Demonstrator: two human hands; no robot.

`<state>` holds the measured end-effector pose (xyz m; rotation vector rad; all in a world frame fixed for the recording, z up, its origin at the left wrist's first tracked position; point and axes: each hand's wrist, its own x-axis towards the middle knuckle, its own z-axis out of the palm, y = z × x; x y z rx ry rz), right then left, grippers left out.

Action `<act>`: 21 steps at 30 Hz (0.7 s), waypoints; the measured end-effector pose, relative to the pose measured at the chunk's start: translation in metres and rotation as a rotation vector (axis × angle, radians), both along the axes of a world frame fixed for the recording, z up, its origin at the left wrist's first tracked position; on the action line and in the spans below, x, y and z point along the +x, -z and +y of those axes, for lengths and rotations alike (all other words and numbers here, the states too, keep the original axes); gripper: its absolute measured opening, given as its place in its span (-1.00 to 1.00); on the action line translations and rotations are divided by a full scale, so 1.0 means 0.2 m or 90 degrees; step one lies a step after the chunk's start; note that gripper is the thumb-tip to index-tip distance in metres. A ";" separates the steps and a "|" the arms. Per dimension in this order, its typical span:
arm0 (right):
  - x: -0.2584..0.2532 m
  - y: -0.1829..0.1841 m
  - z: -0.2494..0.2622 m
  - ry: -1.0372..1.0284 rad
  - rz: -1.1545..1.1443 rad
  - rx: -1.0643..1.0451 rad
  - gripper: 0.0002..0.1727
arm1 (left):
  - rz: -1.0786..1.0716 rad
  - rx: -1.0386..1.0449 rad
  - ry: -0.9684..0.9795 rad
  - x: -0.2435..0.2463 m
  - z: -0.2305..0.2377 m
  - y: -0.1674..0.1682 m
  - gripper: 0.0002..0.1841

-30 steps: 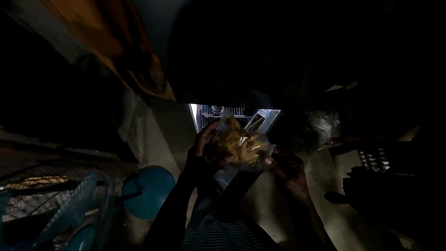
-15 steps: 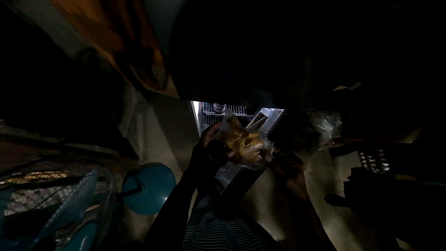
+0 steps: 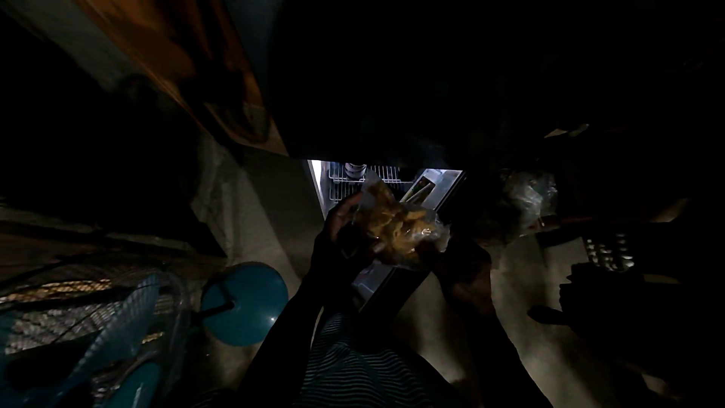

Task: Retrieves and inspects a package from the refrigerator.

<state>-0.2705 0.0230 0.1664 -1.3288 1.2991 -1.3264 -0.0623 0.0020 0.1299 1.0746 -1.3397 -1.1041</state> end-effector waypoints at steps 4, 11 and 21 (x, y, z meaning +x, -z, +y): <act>0.00 0.01 0.00 0.004 0.011 -0.006 -0.82 | -0.015 0.015 -0.008 -0.01 0.00 0.00 -0.15; 0.02 0.04 0.02 0.043 0.101 0.034 -0.85 | -0.094 0.020 -0.022 -0.02 0.02 0.07 -0.24; 0.04 0.14 0.03 0.019 0.253 0.077 -0.70 | -0.165 0.149 -0.023 -0.01 0.07 0.10 -0.27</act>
